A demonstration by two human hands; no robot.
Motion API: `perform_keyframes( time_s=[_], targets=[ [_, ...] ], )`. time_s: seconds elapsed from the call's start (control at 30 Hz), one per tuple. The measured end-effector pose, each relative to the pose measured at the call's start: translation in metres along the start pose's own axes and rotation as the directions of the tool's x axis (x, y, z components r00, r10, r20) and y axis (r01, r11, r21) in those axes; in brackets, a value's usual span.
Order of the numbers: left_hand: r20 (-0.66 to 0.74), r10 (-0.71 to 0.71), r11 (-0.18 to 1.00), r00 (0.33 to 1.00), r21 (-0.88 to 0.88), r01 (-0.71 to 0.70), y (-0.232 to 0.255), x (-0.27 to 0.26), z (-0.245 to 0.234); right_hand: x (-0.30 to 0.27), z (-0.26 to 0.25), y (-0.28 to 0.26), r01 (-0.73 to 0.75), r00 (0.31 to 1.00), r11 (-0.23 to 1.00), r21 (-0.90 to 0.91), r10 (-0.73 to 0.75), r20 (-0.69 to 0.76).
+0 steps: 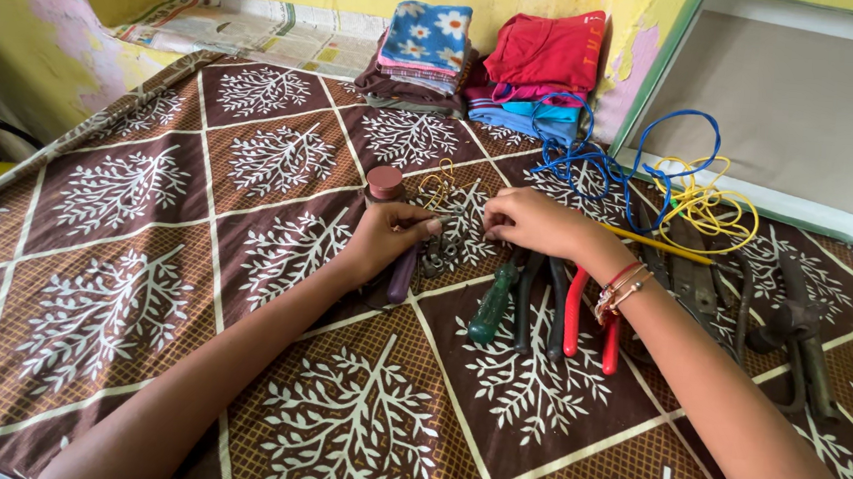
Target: The person organizes various tools and hardware on a patterned mat. They pick up and place down pliers, screwdrivers, and shears, and handle small metal components and wires.
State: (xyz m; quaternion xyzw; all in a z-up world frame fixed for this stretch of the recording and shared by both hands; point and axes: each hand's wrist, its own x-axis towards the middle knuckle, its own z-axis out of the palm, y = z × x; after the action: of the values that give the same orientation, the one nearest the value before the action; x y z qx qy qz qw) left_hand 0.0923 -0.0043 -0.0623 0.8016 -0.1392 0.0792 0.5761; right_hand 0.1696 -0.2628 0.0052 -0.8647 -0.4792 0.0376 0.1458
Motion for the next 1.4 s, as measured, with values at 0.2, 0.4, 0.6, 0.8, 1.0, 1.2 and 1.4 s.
perform_keyframes(
  time_s=[0.2, 0.4, 0.6, 0.8, 1.0, 1.2, 1.4],
  targets=[
    [0.050, 0.063, 0.998, 0.997, 0.000, -0.063, 0.000, 0.000, 0.000, 0.009, 0.005, -0.015, 0.030, 0.992, 0.799, 0.601, 0.051, -0.118],
    [0.044, 0.057, 0.998, 0.997, 0.021, -0.058, 0.001, 0.000, 0.000, 0.014, 0.018, -0.019, 0.124, 0.983, 0.783, 0.610, -0.014, -0.183],
    [0.025, 0.079, 0.997, 0.997, 0.020, -0.079, -0.003, 0.001, -0.001, 0.014, 0.029, -0.015, 0.089, 0.976, 0.778, 0.622, 0.055, -0.208],
    [0.045, 0.060, 0.998, 0.997, -0.022, -0.059, -0.009, 0.002, -0.003, 0.016, 0.033, -0.013, 0.057, 0.980, 0.741, 0.669, 0.087, -0.180],
    [0.069, 0.057, 0.996, 0.996, -0.074, -0.052, -0.009, 0.002, -0.004, 0.015, 0.028, -0.013, 0.080, 0.983, 0.735, 0.673, 0.051, -0.174],
    [0.085, 0.037, 0.995, 0.996, -0.096, -0.029, -0.008, 0.002, -0.005, 0.015, 0.034, -0.007, 0.124, 0.980, 0.767, 0.630, 0.005, -0.199],
    [0.079, 0.021, 0.996, 0.997, -0.083, -0.014, -0.005, 0.001, -0.004, 0.010, 0.031, -0.012, -0.275, 0.935, 0.869, 0.412, 0.342, -0.098]
  ],
)
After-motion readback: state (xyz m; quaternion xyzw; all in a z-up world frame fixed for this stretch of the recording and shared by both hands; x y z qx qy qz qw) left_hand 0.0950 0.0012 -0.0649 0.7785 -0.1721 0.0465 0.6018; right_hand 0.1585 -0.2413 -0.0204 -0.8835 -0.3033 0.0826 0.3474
